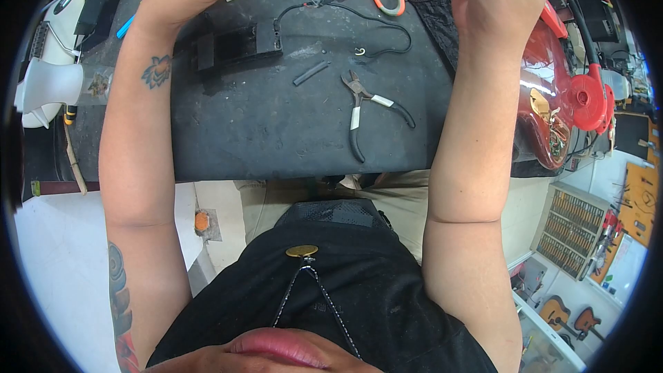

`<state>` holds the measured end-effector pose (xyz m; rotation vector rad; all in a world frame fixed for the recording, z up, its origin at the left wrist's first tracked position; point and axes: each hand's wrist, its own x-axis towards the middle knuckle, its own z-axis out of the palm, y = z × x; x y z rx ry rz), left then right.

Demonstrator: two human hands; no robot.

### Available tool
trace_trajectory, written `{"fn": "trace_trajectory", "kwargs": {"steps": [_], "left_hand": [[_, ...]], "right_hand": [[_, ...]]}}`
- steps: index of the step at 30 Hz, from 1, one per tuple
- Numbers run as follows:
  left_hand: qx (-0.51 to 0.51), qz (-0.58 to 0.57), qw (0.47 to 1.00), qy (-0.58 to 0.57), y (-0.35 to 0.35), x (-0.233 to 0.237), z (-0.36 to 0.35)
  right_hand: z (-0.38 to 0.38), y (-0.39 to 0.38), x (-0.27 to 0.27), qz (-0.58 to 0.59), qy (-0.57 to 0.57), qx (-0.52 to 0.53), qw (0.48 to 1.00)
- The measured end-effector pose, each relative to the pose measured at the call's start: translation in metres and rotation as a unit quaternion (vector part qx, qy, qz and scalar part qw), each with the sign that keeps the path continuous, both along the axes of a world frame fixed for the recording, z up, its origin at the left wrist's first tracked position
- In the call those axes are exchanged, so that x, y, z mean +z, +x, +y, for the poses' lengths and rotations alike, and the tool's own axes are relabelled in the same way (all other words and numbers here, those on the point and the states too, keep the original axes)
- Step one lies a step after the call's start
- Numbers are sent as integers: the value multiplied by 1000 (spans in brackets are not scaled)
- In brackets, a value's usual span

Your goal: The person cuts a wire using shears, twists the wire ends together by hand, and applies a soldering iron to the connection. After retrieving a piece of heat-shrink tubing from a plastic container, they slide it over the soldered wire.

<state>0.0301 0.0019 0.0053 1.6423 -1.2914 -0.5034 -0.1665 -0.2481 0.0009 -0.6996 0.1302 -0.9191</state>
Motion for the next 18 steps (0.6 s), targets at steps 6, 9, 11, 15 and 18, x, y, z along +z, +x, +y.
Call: {"fn": "trace_trajectory", "kwargs": {"steps": [6,9,11,15,18], "left_hand": [[17,4,999,27,-2,3,-1],[3,-6,1000,8,-1,2,0],[2,-6,1000,7,-2,3,1],[-1,-6,1000,6,-1,3,1],[-9,9,1000,-2,1,0,1]], "right_hand": [[1,0,1,7,5,9,1000],[23,5,12,119,-305,-149,933],[-45,10,-9,115,-216,24,969],[50,9,14,95,-309,-188,927],[53,5,20,95,-308,-150,935]]}}
